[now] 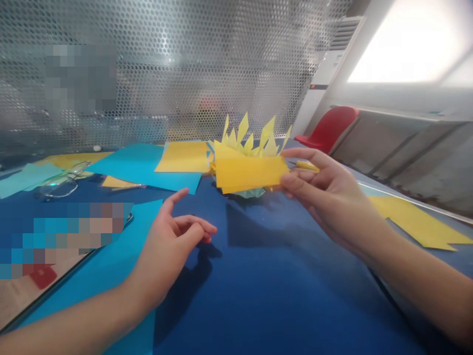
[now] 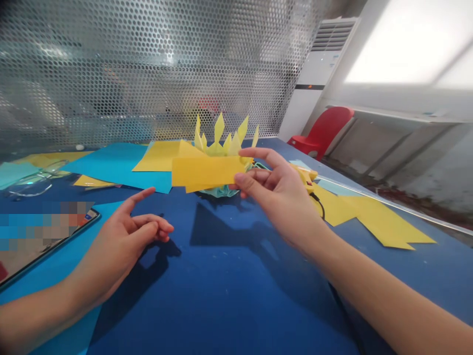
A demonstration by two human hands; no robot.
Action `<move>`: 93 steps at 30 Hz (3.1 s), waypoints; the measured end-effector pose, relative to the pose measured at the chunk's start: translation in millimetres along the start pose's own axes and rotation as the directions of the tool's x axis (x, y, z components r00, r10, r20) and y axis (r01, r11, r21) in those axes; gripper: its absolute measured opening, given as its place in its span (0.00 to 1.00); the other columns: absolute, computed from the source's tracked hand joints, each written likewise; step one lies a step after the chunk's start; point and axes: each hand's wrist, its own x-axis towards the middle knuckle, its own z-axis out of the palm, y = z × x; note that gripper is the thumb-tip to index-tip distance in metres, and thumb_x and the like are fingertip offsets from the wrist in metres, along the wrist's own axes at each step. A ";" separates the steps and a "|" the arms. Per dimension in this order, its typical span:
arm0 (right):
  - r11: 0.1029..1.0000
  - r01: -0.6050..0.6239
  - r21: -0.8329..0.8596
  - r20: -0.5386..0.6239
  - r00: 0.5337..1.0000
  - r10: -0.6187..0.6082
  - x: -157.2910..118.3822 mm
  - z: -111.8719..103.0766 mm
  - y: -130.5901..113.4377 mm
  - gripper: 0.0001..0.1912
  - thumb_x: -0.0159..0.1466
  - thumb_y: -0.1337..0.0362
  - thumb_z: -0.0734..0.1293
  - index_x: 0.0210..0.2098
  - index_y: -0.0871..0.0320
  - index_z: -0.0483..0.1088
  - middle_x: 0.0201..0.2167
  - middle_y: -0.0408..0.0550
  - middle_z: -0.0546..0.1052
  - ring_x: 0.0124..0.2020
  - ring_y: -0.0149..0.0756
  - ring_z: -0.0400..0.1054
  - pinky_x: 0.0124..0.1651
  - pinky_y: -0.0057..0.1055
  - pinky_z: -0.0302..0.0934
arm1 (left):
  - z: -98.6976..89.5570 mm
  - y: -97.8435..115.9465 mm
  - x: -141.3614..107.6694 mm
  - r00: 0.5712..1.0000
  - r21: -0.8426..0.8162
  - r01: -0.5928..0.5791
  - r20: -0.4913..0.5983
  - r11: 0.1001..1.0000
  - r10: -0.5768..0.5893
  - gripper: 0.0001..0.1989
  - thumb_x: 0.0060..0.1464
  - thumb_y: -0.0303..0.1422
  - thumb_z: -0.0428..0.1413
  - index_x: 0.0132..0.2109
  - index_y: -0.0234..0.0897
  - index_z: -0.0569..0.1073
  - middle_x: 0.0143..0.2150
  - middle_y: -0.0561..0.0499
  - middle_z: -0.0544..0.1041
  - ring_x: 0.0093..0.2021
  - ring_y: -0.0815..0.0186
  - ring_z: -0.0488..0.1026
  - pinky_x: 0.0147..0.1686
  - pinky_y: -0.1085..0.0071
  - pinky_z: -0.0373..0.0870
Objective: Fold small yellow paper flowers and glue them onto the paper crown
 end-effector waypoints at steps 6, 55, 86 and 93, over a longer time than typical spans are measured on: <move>0.986 -0.153 -0.063 0.165 0.973 0.161 -5.0 8.8 -0.2 0.29 0.54 0.55 0.75 0.52 0.58 0.68 0.22 0.41 0.79 0.24 0.30 0.70 0.31 0.28 0.66 | 2.7 0.8 -1.6 0.996 -0.086 -0.061 0.056 0.994 0.066 0.47 0.48 0.29 0.66 0.68 0.59 0.51 0.40 0.58 0.83 0.42 0.67 0.80 0.42 0.72 0.76; 0.953 -0.293 0.071 0.571 0.795 0.202 -17.4 10.3 3.0 0.13 0.52 0.65 0.78 0.33 0.59 0.72 0.28 0.38 0.71 0.26 0.23 0.62 0.28 0.19 0.58 | 7.4 -0.8 -23.0 0.816 0.547 -0.572 0.457 0.611 0.355 0.15 0.66 0.36 0.46 0.31 0.41 0.70 0.26 0.54 0.74 0.26 0.65 0.68 0.27 0.71 0.61; 0.981 -0.155 0.121 0.512 0.856 0.072 -33.1 22.8 6.2 0.04 0.53 0.68 0.76 0.27 0.56 0.79 0.30 0.44 0.82 0.34 0.33 0.75 0.39 0.27 0.70 | 5.3 -3.8 -22.0 0.768 0.348 -0.623 0.445 0.701 0.462 0.09 0.61 0.31 0.52 0.31 0.42 0.71 0.21 0.58 0.73 0.20 0.73 0.68 0.20 0.77 0.59; 0.965 -0.199 0.168 0.516 0.852 0.085 -33.3 22.0 6.9 0.07 0.53 0.73 0.76 0.27 0.55 0.80 0.29 0.40 0.81 0.33 0.28 0.74 0.37 0.21 0.67 | 5.2 -4.0 -23.7 0.778 0.341 -0.607 0.439 0.718 0.450 0.08 0.60 0.30 0.53 0.31 0.42 0.72 0.22 0.58 0.75 0.20 0.72 0.68 0.21 0.77 0.60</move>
